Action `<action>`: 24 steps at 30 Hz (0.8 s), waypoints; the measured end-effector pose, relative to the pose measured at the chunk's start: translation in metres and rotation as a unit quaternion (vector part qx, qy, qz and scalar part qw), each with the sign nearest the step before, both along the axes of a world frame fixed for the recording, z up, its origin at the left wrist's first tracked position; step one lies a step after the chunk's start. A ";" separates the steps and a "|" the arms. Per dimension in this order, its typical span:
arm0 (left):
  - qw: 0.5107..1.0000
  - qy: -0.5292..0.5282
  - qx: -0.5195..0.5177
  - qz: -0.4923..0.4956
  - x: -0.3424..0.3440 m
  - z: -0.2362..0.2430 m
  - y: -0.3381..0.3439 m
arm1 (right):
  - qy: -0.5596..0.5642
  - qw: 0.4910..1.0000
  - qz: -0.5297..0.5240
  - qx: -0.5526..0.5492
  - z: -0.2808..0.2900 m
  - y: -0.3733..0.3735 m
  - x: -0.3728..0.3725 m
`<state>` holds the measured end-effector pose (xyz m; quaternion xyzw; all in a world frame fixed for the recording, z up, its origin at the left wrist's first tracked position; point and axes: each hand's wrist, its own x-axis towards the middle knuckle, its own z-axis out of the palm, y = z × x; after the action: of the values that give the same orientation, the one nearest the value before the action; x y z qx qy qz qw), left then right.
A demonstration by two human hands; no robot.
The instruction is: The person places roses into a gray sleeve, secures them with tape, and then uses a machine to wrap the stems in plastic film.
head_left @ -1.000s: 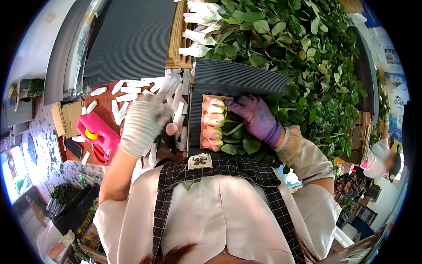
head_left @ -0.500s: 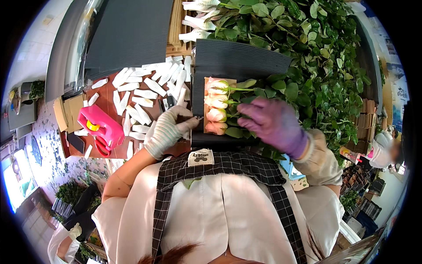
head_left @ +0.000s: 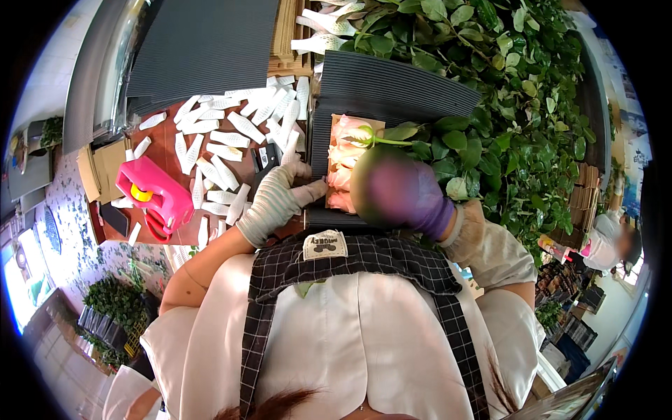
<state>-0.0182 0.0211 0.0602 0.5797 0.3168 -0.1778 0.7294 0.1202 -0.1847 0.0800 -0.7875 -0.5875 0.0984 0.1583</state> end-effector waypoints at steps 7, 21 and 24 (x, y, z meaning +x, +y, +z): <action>0.998 0.053 -0.029 -0.013 0.008 0.001 0.003 | 0.040 0.993 0.046 -0.097 0.030 -0.010 -0.001; 0.987 -0.097 0.064 0.112 -0.003 -0.009 -0.006 | 0.085 0.991 0.068 -0.080 -0.032 -0.011 -0.005; 0.855 -0.394 0.298 -0.159 0.013 0.012 0.007 | 0.100 0.990 0.065 -0.080 -0.043 -0.014 -0.005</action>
<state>-0.0050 0.0282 0.0724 0.8331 -0.0553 0.0545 0.5476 0.1149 -0.1989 0.0373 -0.7440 -0.6086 0.2339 0.1461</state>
